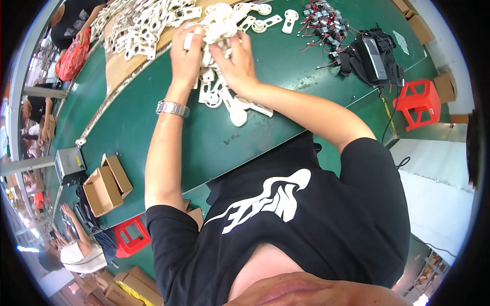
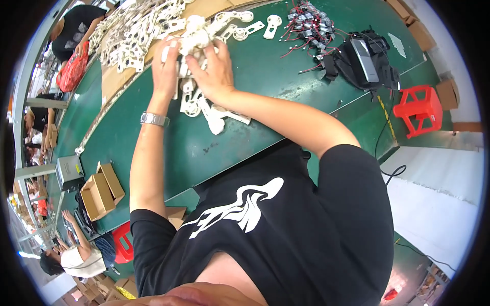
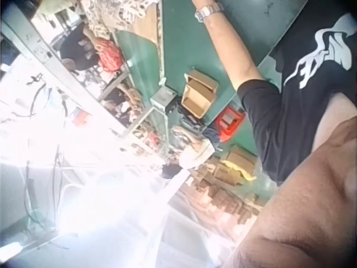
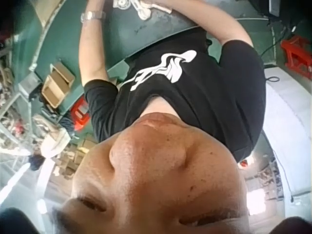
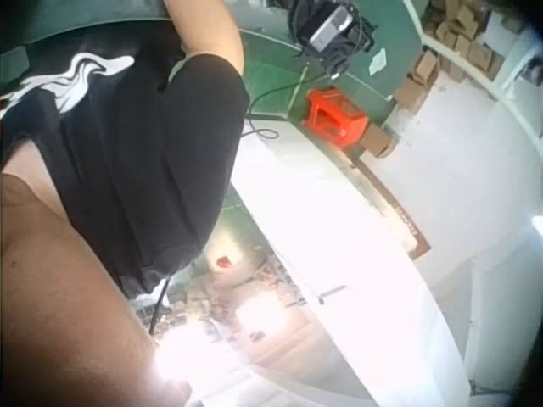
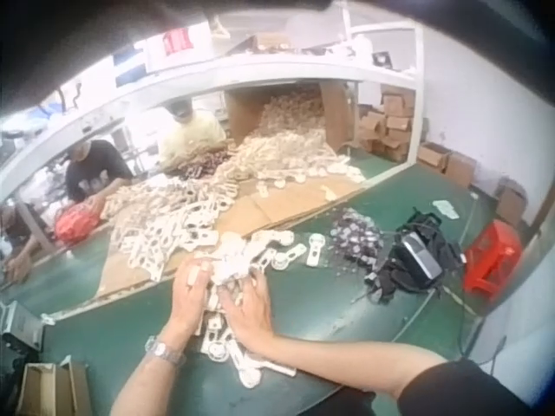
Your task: The person assembles small electronic components into white plastic frames by hand on a factory production line.
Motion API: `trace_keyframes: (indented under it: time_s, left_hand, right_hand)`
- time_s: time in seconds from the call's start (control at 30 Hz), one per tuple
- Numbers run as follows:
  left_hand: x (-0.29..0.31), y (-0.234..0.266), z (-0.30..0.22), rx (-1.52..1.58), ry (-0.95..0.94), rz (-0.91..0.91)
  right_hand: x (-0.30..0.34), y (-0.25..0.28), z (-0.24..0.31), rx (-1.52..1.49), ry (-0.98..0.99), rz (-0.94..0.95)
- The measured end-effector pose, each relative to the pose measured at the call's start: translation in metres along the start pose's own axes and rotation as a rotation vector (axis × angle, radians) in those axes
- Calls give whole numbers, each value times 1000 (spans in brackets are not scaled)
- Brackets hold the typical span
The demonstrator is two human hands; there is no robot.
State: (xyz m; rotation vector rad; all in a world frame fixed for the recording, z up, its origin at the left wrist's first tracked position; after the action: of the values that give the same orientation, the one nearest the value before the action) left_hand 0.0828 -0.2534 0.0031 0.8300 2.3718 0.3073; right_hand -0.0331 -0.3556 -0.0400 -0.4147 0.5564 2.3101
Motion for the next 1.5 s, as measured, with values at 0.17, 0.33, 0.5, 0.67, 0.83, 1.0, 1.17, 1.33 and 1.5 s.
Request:
trace_keyframes:
  time_s: [0.17, 0.33, 0.5, 0.67, 0.83, 1.0, 1.17, 1.33, 1.5]
  left_hand:
    - [32, 80, 25, -354, -47, -59]
    - [82, 150, 47, -457, 112, -90]
    - [110, 168, -2, -608, 209, -300]
    - [118, 46, -112, -623, -173, 455]
    - [142, -37, -107, -723, -447, 743]
    - [125, -2, -86, -871, -358, 598]
    - [130, 30, -73, -907, -258, 532]
    - [131, 62, -58, -919, -179, 447]
    - [132, 84, -50, -957, -144, 376]
  right_hand:
    - [3, -70, 32, 8, 121, 18]
    - [20, -86, 53, 45, 106, 299]
    - [-39, 24, 26, 193, 238, 313]
    - [-107, 119, -51, 851, 242, 199]
    - [-109, 89, -81, 976, 149, 349]
    - [-111, 49, -68, 802, 101, 332]
    - [-128, 32, -61, 677, -111, 318]
    - [-103, 40, -59, 581, -15, 378]
    - [-44, 37, -22, 494, 51, 456]
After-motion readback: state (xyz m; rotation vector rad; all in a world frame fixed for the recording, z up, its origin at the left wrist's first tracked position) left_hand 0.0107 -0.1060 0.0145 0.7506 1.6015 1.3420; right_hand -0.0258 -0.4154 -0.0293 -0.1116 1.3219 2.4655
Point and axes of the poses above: each hand's wrist, its own x-axis away from the middle knuckle, its own y-axis out of the back of the hand, z = x × y, the point moved 4 cm from there along -x, towards the middle knuckle, and after that the axes turned 8 degrees about z, right-handed, at the moved point
